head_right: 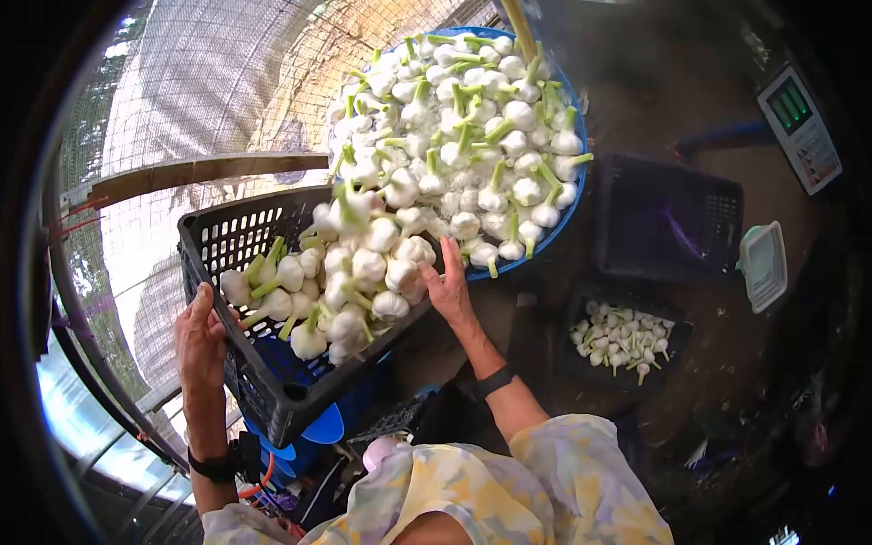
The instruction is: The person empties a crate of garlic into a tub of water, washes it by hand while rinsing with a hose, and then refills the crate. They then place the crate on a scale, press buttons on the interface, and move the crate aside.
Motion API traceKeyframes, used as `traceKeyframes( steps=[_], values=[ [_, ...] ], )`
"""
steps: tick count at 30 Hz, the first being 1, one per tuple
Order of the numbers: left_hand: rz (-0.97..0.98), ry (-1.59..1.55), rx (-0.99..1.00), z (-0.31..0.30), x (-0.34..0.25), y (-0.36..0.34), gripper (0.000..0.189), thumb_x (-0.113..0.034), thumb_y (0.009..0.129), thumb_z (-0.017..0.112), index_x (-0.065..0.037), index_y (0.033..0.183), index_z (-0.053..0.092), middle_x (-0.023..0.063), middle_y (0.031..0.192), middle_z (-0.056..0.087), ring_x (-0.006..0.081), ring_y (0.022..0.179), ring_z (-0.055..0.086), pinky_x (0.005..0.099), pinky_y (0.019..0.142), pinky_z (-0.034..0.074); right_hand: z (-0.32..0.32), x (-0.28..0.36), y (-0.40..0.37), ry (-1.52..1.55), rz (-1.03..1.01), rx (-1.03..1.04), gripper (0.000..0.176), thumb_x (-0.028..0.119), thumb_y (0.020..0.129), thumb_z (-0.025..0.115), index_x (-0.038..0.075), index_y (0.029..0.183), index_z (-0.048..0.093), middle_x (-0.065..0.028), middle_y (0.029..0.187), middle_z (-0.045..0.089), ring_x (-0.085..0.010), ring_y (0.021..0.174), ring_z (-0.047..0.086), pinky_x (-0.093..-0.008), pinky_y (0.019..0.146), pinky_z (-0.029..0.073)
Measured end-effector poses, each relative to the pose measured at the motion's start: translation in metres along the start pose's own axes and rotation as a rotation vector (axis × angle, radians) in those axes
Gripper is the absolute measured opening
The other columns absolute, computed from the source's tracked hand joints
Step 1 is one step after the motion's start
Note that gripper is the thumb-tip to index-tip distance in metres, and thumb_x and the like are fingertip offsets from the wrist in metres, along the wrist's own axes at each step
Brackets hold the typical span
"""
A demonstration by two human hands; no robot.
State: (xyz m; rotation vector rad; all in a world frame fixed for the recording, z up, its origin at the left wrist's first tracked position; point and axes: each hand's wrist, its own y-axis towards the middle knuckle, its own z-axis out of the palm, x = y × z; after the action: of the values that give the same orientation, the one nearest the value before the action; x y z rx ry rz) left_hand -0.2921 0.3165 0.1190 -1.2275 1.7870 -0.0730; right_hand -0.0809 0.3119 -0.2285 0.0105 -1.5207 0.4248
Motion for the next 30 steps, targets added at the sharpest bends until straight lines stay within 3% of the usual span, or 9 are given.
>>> traceKeyframes(
  steps=[4, 9, 13, 20, 23, 24, 26, 28, 30],
  values=[
    [0.026, 0.026, 0.035, 0.001, -0.005, 0.008, 0.042, -0.043, 0.086, 0.059, -0.001, 0.085, 0.053, 0.0065, 0.062, 0.058, 0.0124, 0.051, 0.058, 0.0232, 0.049, 0.050, 0.000, 0.033, 0.024, -0.164, -0.252, 0.048, 0.073, 0.048, 0.081, 0.059, 0.007, 0.137, 0.035, -0.0286, 0.139, 0.026, -0.0393, 0.130, 0.026, -0.0444, 0.106, 0.023],
    [0.058, 0.116, 0.055, 0.024, -0.025, 0.024, 0.045, -0.044, 0.086, 0.058, 0.000, 0.077, 0.055, 0.0039, 0.056, 0.055, 0.0073, 0.043, 0.051, 0.0199, 0.042, 0.045, 0.040, 0.095, 0.059, -0.491, -0.791, 0.775, 0.064, 0.049, 0.074, 0.064, 0.015, 0.127, 0.048, -0.0089, 0.142, 0.030, -0.0321, 0.134, 0.020, -0.0626, 0.098, 0.023],
    [0.024, 0.200, 0.031, 0.062, -0.059, 0.025, 0.040, -0.043, 0.085, 0.059, -0.005, 0.073, 0.059, -0.0031, 0.052, 0.050, 0.0002, 0.038, 0.033, 0.0165, 0.034, 0.024, 0.053, 0.079, 0.090, -0.751, -0.705, 1.035, 0.065, 0.052, 0.074, 0.060, 0.015, 0.126, 0.046, -0.0091, 0.143, 0.028, -0.0315, 0.134, 0.021, -0.0653, 0.092, 0.029],
    [0.142, 0.264, 0.149, 0.114, -0.105, 0.072, 0.033, -0.033, 0.082, 0.065, -0.003, 0.071, 0.062, 0.0006, 0.059, 0.054, 0.0059, 0.048, 0.045, 0.0213, 0.037, 0.025, -0.029, -0.006, 0.235, -0.820, -0.314, 0.338, 0.052, 0.037, 0.076, 0.061, 0.013, 0.121, 0.051, -0.0149, 0.127, 0.046, -0.0349, 0.118, 0.041, -0.0524, 0.093, 0.036],
    [0.221, 0.253, 0.173, 0.139, -0.113, 0.072, 0.025, -0.024, 0.084, 0.063, 0.001, 0.081, 0.062, 0.0031, 0.070, 0.061, 0.0062, 0.057, 0.056, 0.0191, 0.039, 0.028, -0.042, 0.027, 0.210, -0.540, -0.584, 0.021, 0.048, 0.030, 0.074, 0.063, 0.011, 0.116, 0.054, -0.0161, 0.112, 0.054, -0.0350, 0.104, 0.050, -0.0440, 0.088, 0.042],
    [0.225, 0.257, 0.184, 0.142, -0.112, 0.070, 0.025, -0.024, 0.084, 0.063, 0.001, 0.081, 0.062, 0.0031, 0.070, 0.061, 0.0062, 0.057, 0.056, 0.0191, 0.039, 0.028, -0.038, 0.040, 0.186, -0.393, -0.743, 0.015, 0.048, 0.028, 0.072, 0.066, 0.010, 0.115, 0.054, -0.0163, 0.105, 0.057, -0.0344, 0.101, 0.053, -0.0387, 0.087, 0.044],
    [0.249, 0.316, 0.205, 0.148, -0.117, 0.071, 0.019, -0.024, 0.085, 0.061, -0.006, 0.079, 0.059, -0.0060, 0.061, 0.050, -0.0009, 0.048, 0.038, 0.0149, 0.037, 0.026, -0.022, 0.058, 0.140, -0.326, -0.567, 0.502, 0.057, 0.026, 0.073, 0.064, 0.014, 0.126, 0.049, -0.0205, 0.128, 0.043, -0.0334, 0.116, 0.045, -0.0435, 0.099, 0.034],
    [0.197, 0.312, 0.143, 0.166, -0.129, 0.078, 0.019, -0.023, 0.085, 0.061, -0.006, 0.078, 0.059, -0.0058, 0.061, 0.049, -0.0003, 0.047, 0.037, 0.0151, 0.036, 0.026, -0.006, 0.025, 0.145, 0.080, -0.445, 0.593, 0.064, 0.032, 0.072, 0.065, 0.014, 0.130, 0.043, -0.0213, 0.133, 0.036, -0.0313, 0.121, 0.040, -0.0458, 0.102, 0.029],
    [0.217, 0.416, 0.251, 0.177, -0.137, 0.104, 0.018, -0.022, 0.085, 0.060, -0.006, 0.077, 0.059, -0.0057, 0.059, 0.048, 0.0005, 0.045, 0.036, 0.0155, 0.036, 0.025, -0.030, -0.007, 0.167, -0.720, -0.668, 0.635, 0.065, 0.041, 0.070, 0.066, 0.015, 0.126, 0.045, -0.0196, 0.126, 0.042, -0.0291, 0.121, 0.039, -0.0439, 0.098, 0.031]
  ],
)
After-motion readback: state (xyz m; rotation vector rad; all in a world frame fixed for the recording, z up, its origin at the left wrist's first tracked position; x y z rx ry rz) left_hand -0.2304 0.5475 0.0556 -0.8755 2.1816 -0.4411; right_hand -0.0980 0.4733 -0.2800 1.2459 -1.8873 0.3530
